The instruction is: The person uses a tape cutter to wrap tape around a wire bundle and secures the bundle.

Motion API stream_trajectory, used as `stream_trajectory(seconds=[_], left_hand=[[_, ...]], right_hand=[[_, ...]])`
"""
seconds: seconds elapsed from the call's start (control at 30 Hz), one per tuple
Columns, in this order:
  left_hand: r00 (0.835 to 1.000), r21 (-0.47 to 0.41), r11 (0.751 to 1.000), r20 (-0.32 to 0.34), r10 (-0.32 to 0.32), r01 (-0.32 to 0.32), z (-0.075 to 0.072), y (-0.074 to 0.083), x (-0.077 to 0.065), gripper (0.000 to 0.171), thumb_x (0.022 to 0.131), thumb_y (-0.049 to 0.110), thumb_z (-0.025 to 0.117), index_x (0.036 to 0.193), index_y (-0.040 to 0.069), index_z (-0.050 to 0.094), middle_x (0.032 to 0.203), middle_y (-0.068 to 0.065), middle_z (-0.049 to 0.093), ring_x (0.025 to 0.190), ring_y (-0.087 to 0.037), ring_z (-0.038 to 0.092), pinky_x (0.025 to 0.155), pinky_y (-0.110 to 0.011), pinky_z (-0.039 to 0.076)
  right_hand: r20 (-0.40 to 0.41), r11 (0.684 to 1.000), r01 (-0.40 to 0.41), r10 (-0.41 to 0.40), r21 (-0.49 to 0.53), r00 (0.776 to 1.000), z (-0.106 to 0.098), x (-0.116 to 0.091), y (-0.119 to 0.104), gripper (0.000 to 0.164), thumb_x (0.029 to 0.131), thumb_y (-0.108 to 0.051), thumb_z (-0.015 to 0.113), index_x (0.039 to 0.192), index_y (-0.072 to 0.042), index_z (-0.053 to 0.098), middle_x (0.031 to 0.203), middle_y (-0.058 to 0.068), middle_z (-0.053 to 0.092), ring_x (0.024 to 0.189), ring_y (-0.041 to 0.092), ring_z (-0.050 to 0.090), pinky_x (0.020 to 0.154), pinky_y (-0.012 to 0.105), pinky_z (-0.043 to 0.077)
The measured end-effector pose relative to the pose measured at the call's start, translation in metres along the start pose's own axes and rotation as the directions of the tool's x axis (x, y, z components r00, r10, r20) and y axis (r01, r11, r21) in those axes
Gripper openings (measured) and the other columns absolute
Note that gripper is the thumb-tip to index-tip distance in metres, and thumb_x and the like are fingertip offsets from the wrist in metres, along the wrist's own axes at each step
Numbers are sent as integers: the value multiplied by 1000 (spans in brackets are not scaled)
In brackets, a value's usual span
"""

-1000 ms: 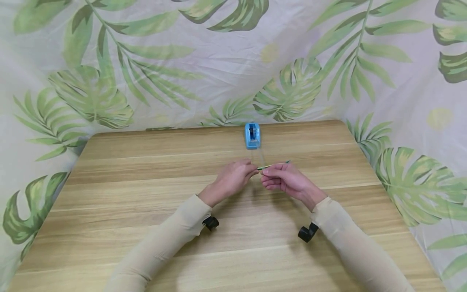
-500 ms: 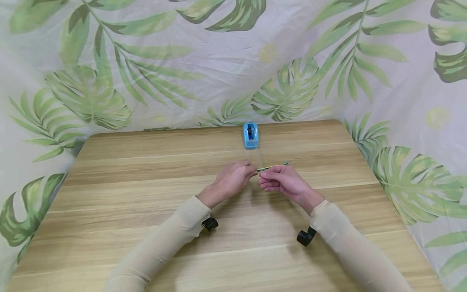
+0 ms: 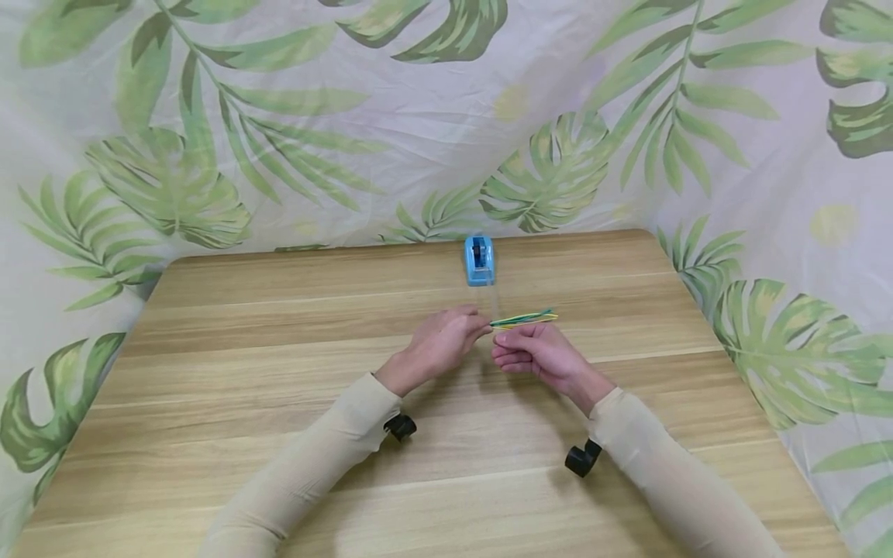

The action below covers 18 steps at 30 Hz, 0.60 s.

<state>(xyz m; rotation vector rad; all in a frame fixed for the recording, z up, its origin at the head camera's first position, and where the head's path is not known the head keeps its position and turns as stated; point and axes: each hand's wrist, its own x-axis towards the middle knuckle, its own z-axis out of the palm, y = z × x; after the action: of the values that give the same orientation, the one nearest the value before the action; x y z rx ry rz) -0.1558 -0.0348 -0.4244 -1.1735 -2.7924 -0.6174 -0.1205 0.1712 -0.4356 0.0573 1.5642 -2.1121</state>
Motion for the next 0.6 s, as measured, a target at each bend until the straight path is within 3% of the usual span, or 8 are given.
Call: stream_trajectory(seconds=[0.4, 0.53, 0.6], left_hand=[[1000, -33, 999, 5, 4, -4, 1, -3, -1, 21, 105, 22, 57, 106, 10, 74, 90, 0, 61, 77, -16, 60, 68, -33, 54], [1000, -48, 999, 2, -2, 2, 2, -3, -1, 21, 105, 22, 57, 108, 11, 74, 92, 0, 62, 79, -15, 61, 70, -32, 54], [1000, -53, 999, 1, 1, 0, 2, -3, -1, 21, 105, 22, 57, 108, 11, 74, 91, 0, 62, 78, -15, 60, 69, -31, 53]], right_hand=[[-34, 1000, -6, 5, -17, 999, 1, 2, 7, 17, 100, -4, 61, 92, -6, 76, 84, 9, 75, 76, 17, 73, 73, 32, 61], [-63, 1000, 3, -4, -15, 998, 2, 5, 11, 14, 100, -5, 61, 103, 4, 72, 83, 10, 74, 76, 18, 73, 73, 32, 61], [-81, 1000, 3, -4, -12, 997, 3, 5, 12, 21, 100, -5, 61, 112, 12, 67, 83, 11, 74, 76, 18, 73, 73, 32, 61]])
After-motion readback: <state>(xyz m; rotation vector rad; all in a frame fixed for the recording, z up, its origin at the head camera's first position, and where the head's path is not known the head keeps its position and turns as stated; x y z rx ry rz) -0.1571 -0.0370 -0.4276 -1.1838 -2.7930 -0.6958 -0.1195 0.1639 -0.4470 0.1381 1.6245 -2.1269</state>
